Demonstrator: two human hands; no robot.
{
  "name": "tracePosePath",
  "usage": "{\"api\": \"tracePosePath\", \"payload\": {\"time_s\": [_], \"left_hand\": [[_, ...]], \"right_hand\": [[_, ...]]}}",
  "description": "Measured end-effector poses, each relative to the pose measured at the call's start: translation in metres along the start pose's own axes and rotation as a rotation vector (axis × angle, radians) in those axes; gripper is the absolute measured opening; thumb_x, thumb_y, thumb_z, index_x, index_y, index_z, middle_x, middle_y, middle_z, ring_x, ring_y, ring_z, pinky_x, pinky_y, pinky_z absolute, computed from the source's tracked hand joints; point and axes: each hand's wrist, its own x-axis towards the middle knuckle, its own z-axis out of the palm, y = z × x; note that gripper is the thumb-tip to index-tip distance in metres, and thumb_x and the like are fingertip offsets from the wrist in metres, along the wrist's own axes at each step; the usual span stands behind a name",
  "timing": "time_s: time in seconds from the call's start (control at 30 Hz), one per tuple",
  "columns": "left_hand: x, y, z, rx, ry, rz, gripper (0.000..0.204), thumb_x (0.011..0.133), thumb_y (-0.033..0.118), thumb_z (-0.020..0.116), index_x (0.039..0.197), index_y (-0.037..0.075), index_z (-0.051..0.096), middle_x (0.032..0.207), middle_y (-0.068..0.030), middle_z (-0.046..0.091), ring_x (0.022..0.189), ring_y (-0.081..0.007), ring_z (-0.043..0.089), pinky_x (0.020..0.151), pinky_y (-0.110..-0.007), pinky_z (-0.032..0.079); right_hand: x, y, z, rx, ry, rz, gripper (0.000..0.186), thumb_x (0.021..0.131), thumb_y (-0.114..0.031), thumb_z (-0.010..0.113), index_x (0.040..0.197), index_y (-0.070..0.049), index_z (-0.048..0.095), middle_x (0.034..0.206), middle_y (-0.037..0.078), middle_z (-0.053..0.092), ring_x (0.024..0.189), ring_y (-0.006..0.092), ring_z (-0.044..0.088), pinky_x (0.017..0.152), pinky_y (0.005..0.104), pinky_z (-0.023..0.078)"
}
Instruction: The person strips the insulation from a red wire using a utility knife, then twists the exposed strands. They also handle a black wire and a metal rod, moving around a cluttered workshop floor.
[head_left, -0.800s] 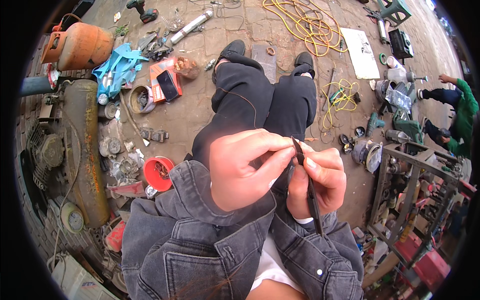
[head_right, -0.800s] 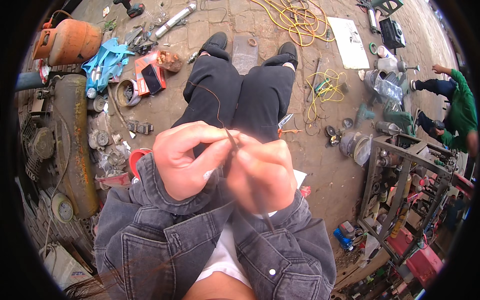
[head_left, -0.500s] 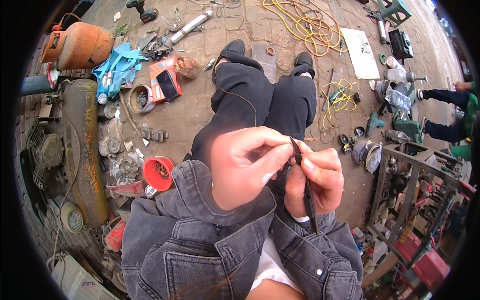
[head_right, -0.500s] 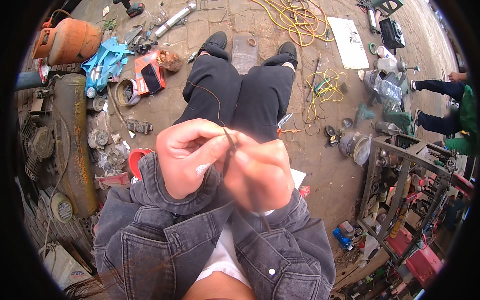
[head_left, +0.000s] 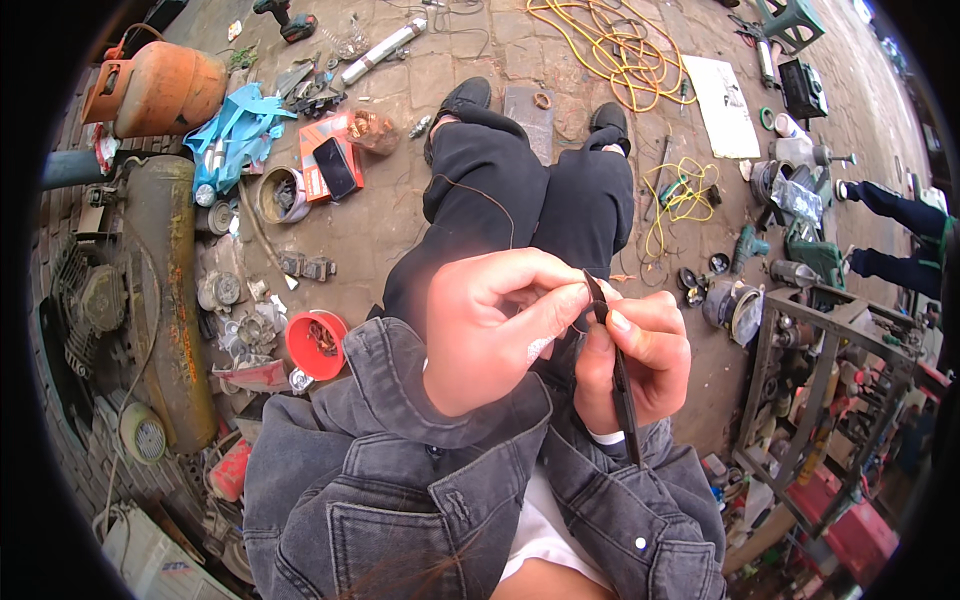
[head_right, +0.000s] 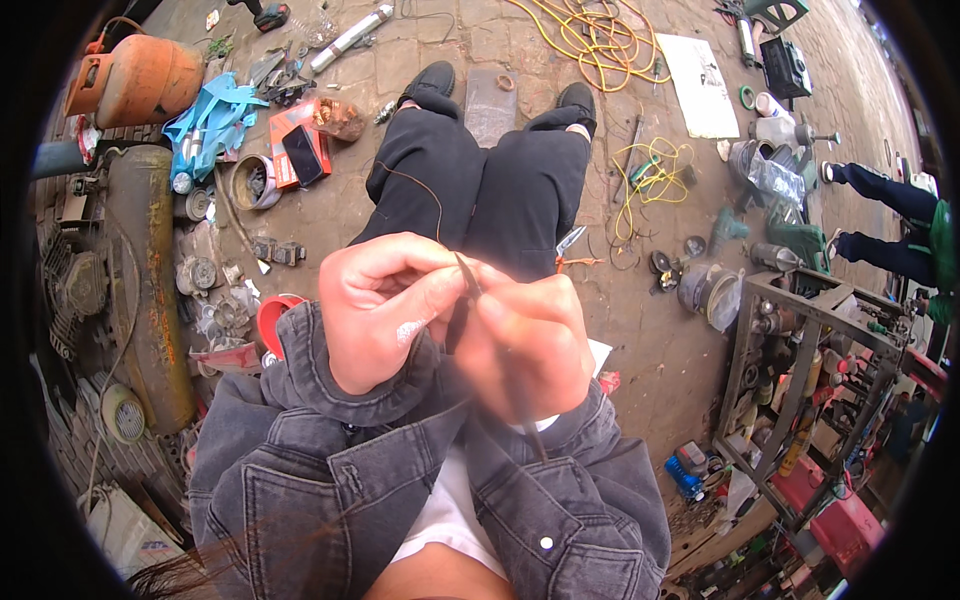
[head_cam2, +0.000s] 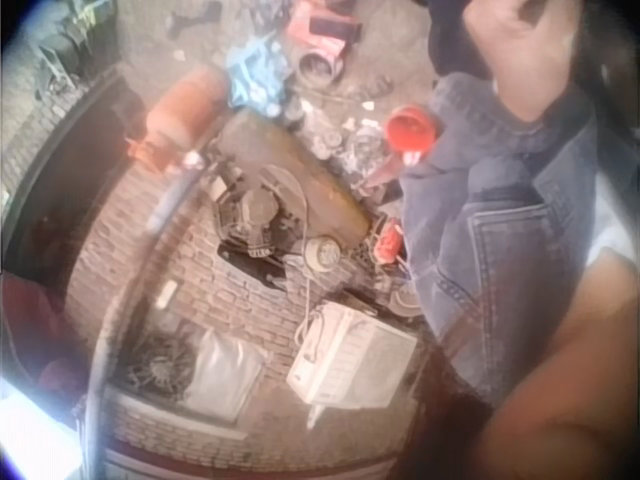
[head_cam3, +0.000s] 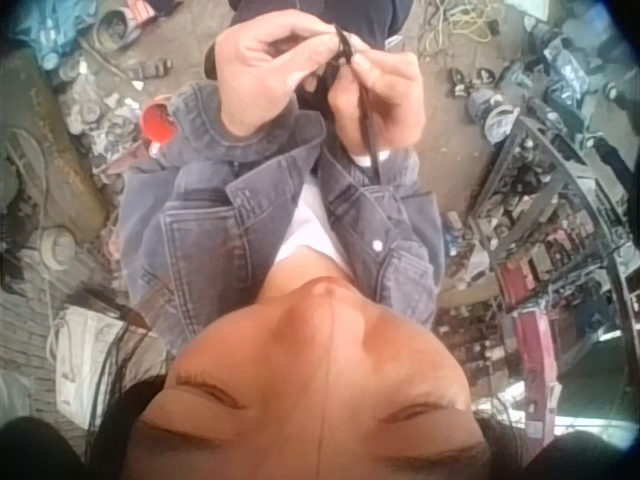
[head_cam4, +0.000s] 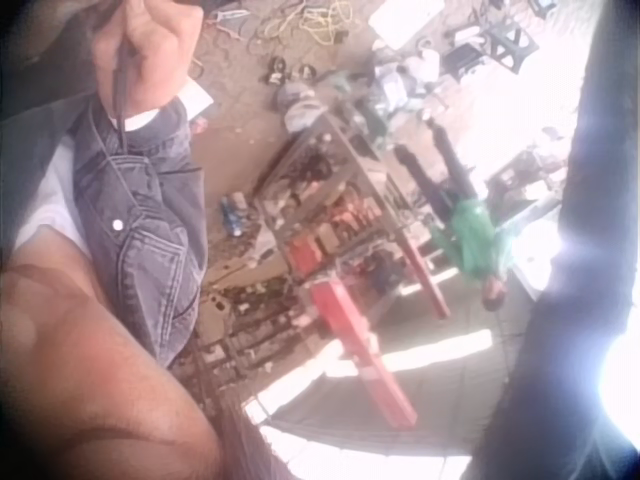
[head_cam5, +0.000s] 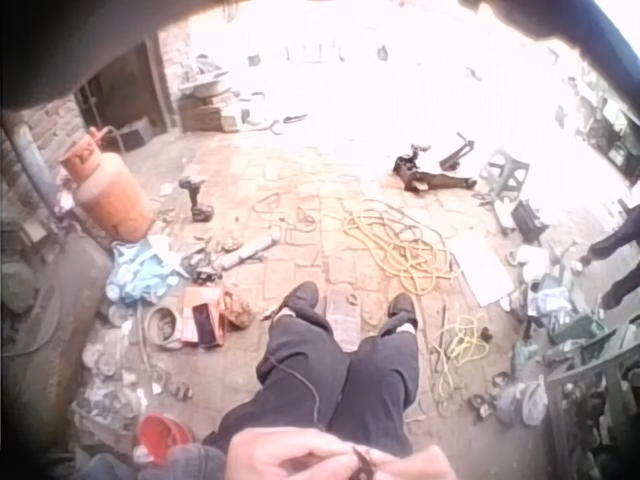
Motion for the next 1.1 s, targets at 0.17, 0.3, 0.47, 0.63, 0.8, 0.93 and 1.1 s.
{"api": "tracePosePath", "payload": {"time_s": [0.17,0.3,0.47,0.63,0.8,0.93,1.1], "left_hand": [[-0.001,-0.002,0.006,-0.092,0.018,-0.009,0.009,0.092,0.002,0.061,0.096,-0.002,0.067,0.076,-0.0031,0.065,0.058,-0.0019,0.050,0.049,-0.018,0.037],[-0.002,0.001,0.009,-0.021,0.024,0.027,0.008,0.090,-0.001,0.061,0.094,-0.004,0.067,0.080,-0.0055,0.067,0.066,-0.0058,0.058,0.057,-0.020,0.045],[-0.002,0.002,0.009,0.114,0.061,0.075,0.007,0.088,-0.004,0.061,0.092,-0.007,0.066,0.085,-0.0096,0.069,0.078,-0.0120,0.065,0.068,-0.024,0.052],[0.000,-0.003,0.009,0.050,0.023,0.113,0.010,0.092,0.000,0.060,0.097,-0.007,0.065,0.092,-0.0105,0.069,0.077,-0.0092,0.063,0.067,-0.022,0.049],[-0.002,-0.006,0.008,-0.032,0.013,0.049,0.013,0.094,0.005,0.059,0.098,-0.006,0.064,0.092,-0.0108,0.069,0.072,-0.0079,0.061,0.063,-0.020,0.048],[0.000,-0.009,0.008,-0.162,0.026,0.006,0.009,0.093,0.002,0.059,0.096,-0.005,0.065,0.084,-0.0065,0.068,0.064,-0.0036,0.054,0.056,-0.018,0.041],[0.002,-0.006,0.008,-0.137,0.005,0.004,0.007,0.092,0.000,0.061,0.094,-0.005,0.066,0.082,-0.0046,0.067,0.067,-0.0041,0.056,0.058,-0.019,0.043]], "right_hand": [[0.000,-0.002,0.002,0.024,-0.009,0.012,0.017,0.084,0.003,0.065,0.097,-0.004,0.056,0.087,0.011,0.062,0.073,0.0172,0.052,0.067,0.0293,0.042],[0.001,-0.005,0.002,0.058,0.011,0.051,0.016,0.085,0.003,0.064,0.097,-0.004,0.055,0.088,0.011,0.061,0.073,0.0175,0.052,0.068,0.0296,0.043],[0.001,-0.005,0.000,0.059,0.007,0.061,0.016,0.086,0.002,0.064,0.097,-0.004,0.054,0.089,0.011,0.061,0.074,0.0178,0.053,0.068,0.0300,0.044],[-0.001,-0.001,0.003,0.038,-0.004,-0.008,0.017,0.086,0.002,0.064,0.099,-0.003,0.055,0.091,0.012,0.062,0.075,0.0179,0.053,0.068,0.0305,0.045],[-0.002,0.000,0.003,0.062,-0.028,-0.026,0.018,0.086,0.002,0.064,0.100,-0.003,0.055,0.092,0.013,0.061,0.075,0.0183,0.053,0.067,0.0309,0.044],[-0.003,0.002,0.003,0.022,-0.038,-0.045,0.017,0.086,0.002,0.063,0.100,-0.003,0.054,0.092,0.013,0.061,0.074,0.0182,0.053,0.068,0.0308,0.044],[-0.005,0.004,0.008,0.094,0.063,-0.018,0.016,0.087,0.000,0.063,0.098,-0.003,0.052,0.090,0.012,0.061,0.074,0.0176,0.053,0.069,0.0303,0.044]]}}
